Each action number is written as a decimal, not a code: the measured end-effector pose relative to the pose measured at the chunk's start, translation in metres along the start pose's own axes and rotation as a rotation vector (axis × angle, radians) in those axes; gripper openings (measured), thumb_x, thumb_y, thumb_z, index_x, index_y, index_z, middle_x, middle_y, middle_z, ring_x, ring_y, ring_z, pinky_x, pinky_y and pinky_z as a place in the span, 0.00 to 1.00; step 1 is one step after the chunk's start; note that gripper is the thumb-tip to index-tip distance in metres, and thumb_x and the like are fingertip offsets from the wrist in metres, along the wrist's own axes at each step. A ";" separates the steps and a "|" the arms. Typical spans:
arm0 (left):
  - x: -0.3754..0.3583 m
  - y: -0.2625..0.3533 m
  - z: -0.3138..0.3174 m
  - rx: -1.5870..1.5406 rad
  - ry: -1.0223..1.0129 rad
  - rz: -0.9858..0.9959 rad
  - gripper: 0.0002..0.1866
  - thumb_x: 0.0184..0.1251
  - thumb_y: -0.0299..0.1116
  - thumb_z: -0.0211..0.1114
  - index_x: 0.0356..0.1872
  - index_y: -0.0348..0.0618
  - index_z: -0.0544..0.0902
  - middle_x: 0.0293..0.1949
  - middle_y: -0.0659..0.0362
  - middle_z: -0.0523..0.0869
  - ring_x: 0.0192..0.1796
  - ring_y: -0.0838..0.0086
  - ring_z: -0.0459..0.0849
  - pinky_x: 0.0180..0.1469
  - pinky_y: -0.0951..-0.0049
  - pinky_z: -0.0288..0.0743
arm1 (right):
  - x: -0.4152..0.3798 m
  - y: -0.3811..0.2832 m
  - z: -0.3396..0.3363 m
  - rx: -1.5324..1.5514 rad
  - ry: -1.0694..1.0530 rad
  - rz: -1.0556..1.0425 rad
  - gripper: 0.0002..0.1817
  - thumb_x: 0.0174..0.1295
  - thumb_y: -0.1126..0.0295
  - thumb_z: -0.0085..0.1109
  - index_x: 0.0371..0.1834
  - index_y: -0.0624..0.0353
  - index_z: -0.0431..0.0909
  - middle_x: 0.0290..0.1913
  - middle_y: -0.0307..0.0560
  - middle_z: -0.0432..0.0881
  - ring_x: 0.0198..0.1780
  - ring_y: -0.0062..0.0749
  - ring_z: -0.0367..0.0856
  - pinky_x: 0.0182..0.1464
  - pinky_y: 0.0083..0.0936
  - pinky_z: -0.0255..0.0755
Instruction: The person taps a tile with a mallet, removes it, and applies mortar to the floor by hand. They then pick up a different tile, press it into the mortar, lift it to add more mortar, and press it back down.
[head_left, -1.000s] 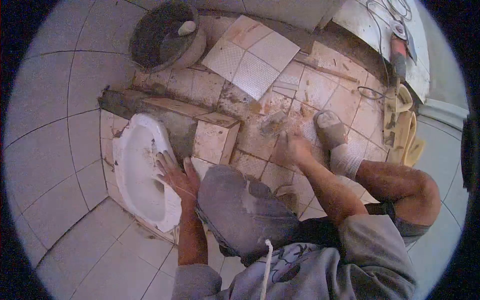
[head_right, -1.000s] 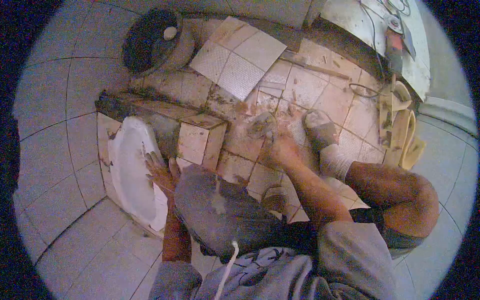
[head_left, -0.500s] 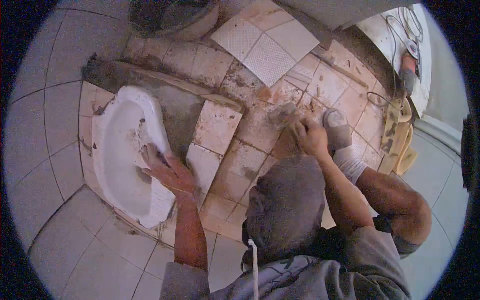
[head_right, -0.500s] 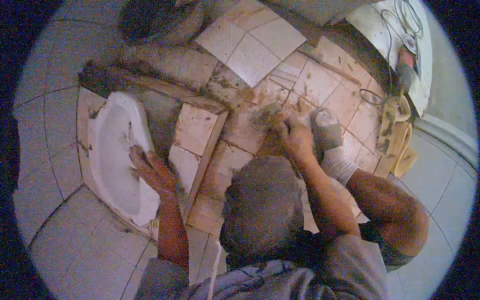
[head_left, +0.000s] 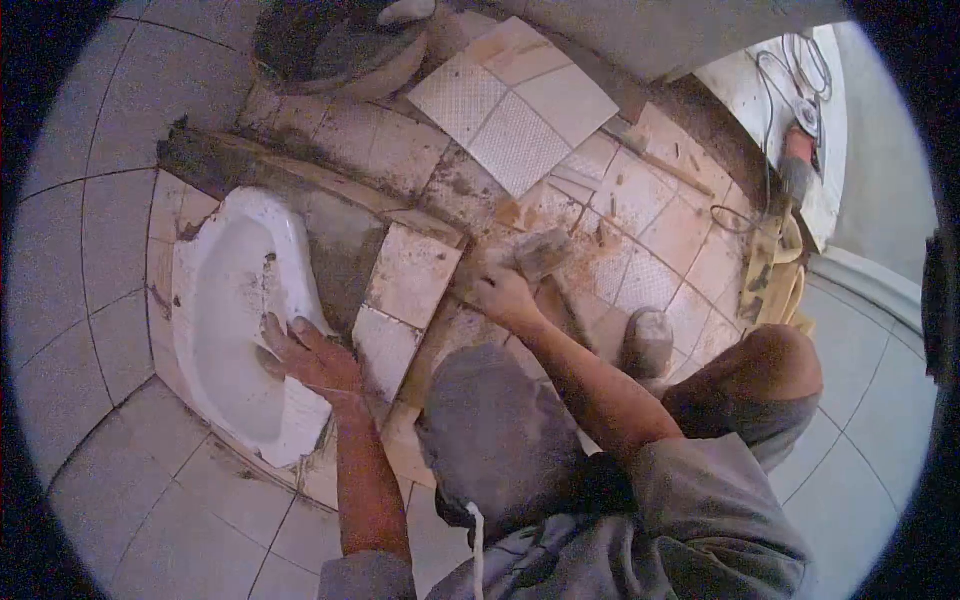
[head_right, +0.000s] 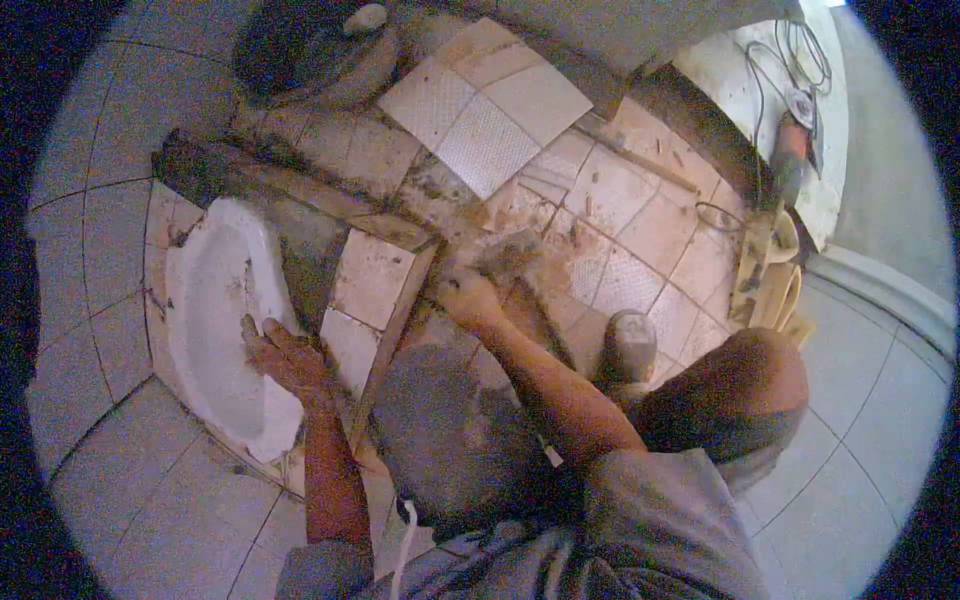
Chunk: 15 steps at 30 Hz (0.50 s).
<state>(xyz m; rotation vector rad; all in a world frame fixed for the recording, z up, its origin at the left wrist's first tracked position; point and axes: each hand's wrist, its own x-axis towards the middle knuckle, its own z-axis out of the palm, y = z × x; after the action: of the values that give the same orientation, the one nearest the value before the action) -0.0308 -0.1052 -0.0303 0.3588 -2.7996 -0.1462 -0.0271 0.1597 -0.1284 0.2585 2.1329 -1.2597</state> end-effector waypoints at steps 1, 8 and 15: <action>0.003 0.009 -0.004 -0.003 0.002 -0.007 0.26 0.77 0.40 0.44 0.67 0.31 0.62 0.65 0.39 0.67 0.69 0.44 0.62 0.71 0.42 0.41 | -0.001 -0.011 -0.013 0.057 0.136 0.010 0.16 0.59 0.64 0.54 0.47 0.62 0.79 0.43 0.62 0.81 0.46 0.51 0.82 0.50 0.39 0.73; 0.010 0.035 -0.017 0.009 -0.071 -0.153 0.26 0.77 0.40 0.43 0.65 0.28 0.64 0.64 0.36 0.67 0.68 0.35 0.55 0.71 0.41 0.44 | 0.023 -0.020 -0.024 0.207 0.210 0.053 0.20 0.58 0.67 0.52 0.54 0.59 0.75 0.44 0.63 0.81 0.47 0.54 0.81 0.51 0.39 0.73; 0.006 0.017 -0.008 0.233 -0.106 0.047 0.29 0.76 0.44 0.42 0.63 0.25 0.65 0.63 0.31 0.67 0.69 0.33 0.52 0.71 0.42 0.44 | 0.033 -0.028 -0.028 0.092 0.254 0.050 0.29 0.55 0.73 0.50 0.65 0.56 0.67 0.52 0.67 0.78 0.55 0.61 0.77 0.56 0.42 0.71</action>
<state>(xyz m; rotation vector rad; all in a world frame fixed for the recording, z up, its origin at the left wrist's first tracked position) -0.0379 -0.0910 -0.0188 0.3471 -2.9338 0.1791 -0.0780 0.1637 -0.1194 0.5332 2.2660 -1.3585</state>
